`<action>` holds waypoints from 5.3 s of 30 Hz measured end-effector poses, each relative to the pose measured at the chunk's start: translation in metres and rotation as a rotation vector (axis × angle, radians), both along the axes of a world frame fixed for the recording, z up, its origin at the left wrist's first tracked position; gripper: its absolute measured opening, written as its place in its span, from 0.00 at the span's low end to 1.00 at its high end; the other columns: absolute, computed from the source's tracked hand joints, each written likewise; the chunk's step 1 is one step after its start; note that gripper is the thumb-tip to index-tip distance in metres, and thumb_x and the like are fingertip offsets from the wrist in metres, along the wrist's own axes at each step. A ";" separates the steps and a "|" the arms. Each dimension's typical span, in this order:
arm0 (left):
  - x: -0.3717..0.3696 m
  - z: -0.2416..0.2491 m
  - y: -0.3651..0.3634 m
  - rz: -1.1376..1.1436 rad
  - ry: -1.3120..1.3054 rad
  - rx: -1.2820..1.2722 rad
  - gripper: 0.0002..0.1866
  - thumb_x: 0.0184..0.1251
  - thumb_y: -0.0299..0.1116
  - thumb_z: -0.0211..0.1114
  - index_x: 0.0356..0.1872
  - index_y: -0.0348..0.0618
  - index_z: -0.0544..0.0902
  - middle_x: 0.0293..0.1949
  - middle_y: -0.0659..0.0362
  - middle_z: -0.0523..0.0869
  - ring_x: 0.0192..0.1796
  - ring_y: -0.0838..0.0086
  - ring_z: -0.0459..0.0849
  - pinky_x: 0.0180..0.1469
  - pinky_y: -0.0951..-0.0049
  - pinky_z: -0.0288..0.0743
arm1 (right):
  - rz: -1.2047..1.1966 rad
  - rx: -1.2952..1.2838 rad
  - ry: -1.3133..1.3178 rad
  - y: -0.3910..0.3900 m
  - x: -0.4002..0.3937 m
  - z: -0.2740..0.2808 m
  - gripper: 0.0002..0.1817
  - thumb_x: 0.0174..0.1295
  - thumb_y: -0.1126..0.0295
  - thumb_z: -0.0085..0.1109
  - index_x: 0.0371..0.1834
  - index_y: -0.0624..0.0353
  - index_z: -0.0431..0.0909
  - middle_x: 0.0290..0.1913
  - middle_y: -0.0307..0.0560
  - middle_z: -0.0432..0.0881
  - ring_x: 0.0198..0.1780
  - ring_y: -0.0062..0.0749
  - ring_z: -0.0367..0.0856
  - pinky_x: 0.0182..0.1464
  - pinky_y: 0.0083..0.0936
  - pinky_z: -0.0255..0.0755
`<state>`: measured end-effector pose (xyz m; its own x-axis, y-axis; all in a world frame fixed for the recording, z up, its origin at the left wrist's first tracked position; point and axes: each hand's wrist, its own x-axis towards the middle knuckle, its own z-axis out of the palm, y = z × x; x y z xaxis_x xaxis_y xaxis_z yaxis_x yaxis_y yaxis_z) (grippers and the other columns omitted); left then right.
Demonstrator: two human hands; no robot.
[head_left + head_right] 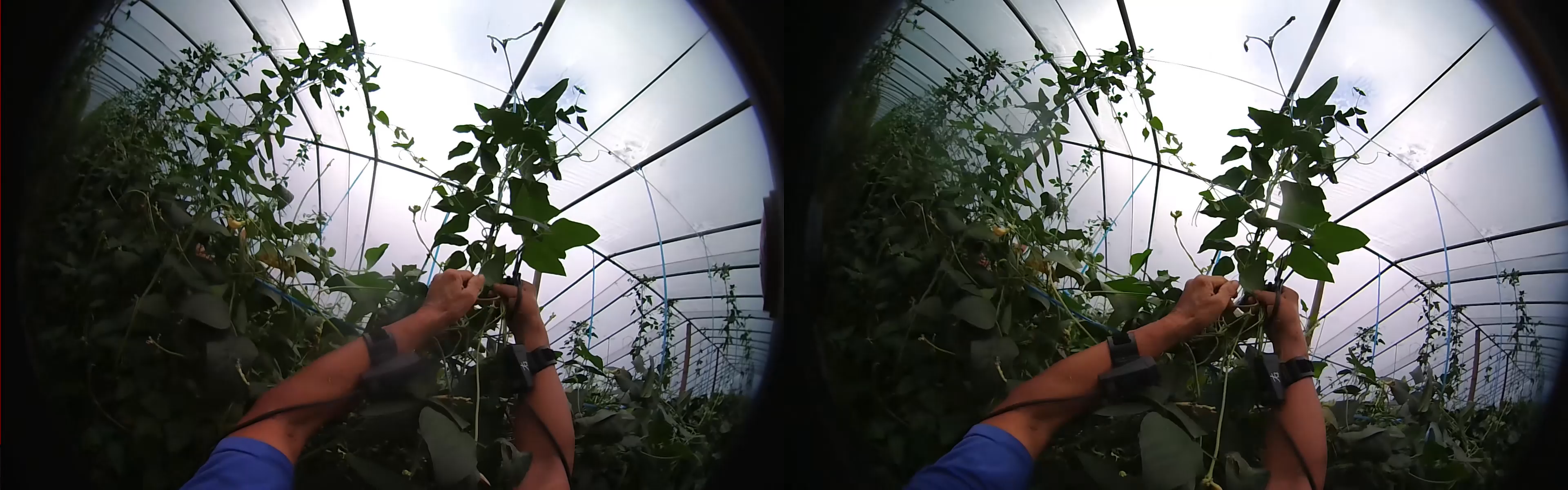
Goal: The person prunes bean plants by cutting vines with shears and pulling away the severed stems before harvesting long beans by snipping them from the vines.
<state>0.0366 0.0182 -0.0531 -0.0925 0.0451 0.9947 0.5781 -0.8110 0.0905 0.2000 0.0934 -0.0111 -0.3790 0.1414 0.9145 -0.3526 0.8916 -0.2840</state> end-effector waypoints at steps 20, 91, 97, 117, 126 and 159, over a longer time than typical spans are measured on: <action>-0.010 0.013 0.046 -0.752 -0.190 -0.450 0.10 0.66 0.31 0.51 0.32 0.37 0.79 0.25 0.58 0.80 0.21 0.80 0.73 0.23 0.80 0.67 | -0.409 0.221 0.132 0.065 -0.014 0.011 0.14 0.49 0.71 0.61 0.37 0.69 0.73 0.24 0.46 0.79 0.23 0.23 0.76 0.22 0.21 0.68; -0.050 0.084 -0.050 -0.478 -0.150 -0.420 0.06 0.58 0.26 0.58 0.23 0.35 0.76 0.22 0.56 0.78 0.22 0.69 0.79 0.22 0.60 0.78 | 0.403 -0.132 0.593 0.019 -0.061 -0.042 0.15 0.57 0.68 0.57 0.40 0.69 0.68 0.29 0.54 0.80 0.26 0.33 0.80 0.30 0.24 0.73; -0.034 0.068 -0.013 -0.589 0.008 -0.516 0.09 0.63 0.29 0.53 0.25 0.36 0.76 0.22 0.58 0.76 0.21 0.72 0.77 0.23 0.67 0.74 | 0.554 -0.201 0.149 -0.031 -0.044 -0.014 0.18 0.64 0.59 0.50 0.45 0.65 0.67 0.40 0.55 0.78 0.40 0.41 0.81 0.42 0.30 0.76; 0.010 -0.007 -0.030 0.412 0.067 -0.094 0.18 0.64 0.39 0.47 0.29 0.34 0.79 0.30 0.38 0.81 0.37 0.42 0.80 0.43 0.49 0.73 | 0.460 -0.425 0.363 -0.057 -0.074 0.031 0.07 0.62 0.71 0.52 0.31 0.54 0.64 0.20 0.40 0.68 0.12 0.18 0.59 0.12 0.17 0.52; 0.019 -0.046 -0.058 0.518 0.121 0.086 0.09 0.57 0.34 0.54 0.28 0.39 0.75 0.21 0.41 0.80 0.27 0.42 0.80 0.31 0.47 0.75 | 0.524 -0.354 0.333 -0.091 -0.055 -0.011 0.07 0.59 0.75 0.50 0.28 0.53 0.62 0.16 0.36 0.64 0.12 0.18 0.59 0.11 0.16 0.52; 0.037 -0.201 -0.096 0.626 0.366 0.322 0.10 0.53 0.30 0.60 0.18 0.45 0.69 0.13 0.58 0.72 0.13 0.65 0.75 0.13 0.65 0.66 | 0.559 -0.508 0.360 -0.157 -0.020 -0.183 0.07 0.61 0.76 0.48 0.37 0.53 0.61 0.18 0.35 0.58 0.14 0.18 0.57 0.14 0.17 0.52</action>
